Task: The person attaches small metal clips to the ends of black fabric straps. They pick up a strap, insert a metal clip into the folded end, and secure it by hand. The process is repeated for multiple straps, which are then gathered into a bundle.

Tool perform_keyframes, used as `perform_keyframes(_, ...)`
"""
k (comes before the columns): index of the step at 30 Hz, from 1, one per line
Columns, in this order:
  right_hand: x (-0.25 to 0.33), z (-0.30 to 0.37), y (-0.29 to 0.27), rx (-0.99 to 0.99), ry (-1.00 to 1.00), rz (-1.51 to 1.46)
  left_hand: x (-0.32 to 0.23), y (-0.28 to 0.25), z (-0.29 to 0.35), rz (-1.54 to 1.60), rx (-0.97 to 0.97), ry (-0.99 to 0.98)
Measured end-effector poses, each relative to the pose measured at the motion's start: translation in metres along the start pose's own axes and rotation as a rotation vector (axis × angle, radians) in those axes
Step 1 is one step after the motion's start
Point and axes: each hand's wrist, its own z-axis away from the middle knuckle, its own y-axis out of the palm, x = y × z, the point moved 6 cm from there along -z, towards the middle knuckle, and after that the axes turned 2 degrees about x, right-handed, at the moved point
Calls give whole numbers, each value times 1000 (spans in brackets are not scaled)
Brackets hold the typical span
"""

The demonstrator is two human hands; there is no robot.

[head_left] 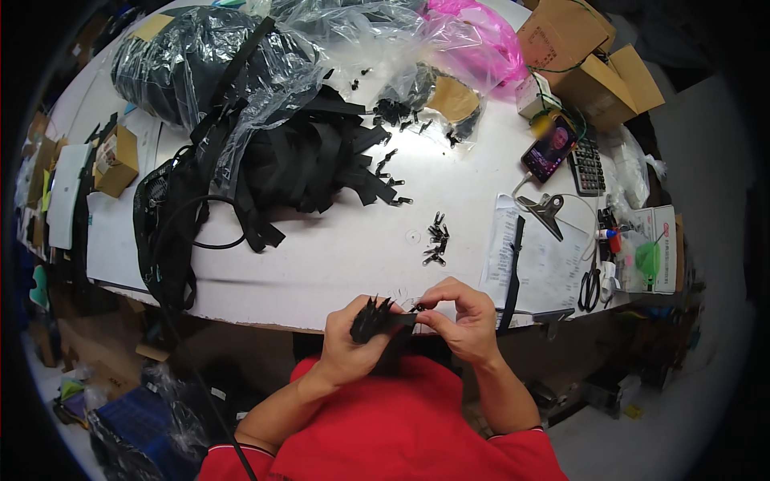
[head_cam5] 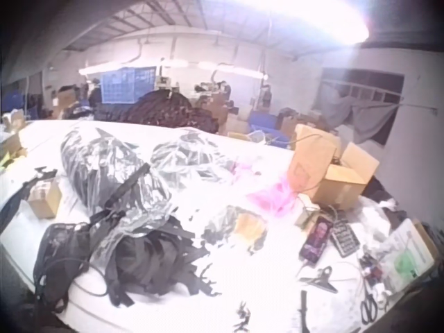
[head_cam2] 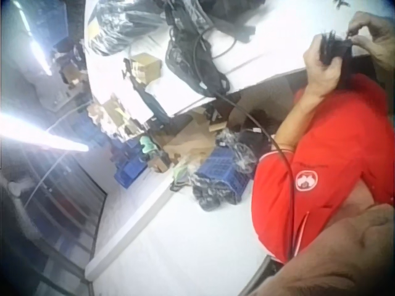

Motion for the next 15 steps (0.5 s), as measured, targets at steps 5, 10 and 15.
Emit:
perform_keyframes(5, 19, -3, 1, 66, -163, 241, -11, 2, -2, -104, 38, 98)
perform_keyframes(10, 27, -2, 1, 107, -224, 373, -3, 5, -1, 48, -6, 13)
perform_keyframes(15, 29, 2, 2, 75, -233, 418, -3, 5, -2, 67, -19, -34)
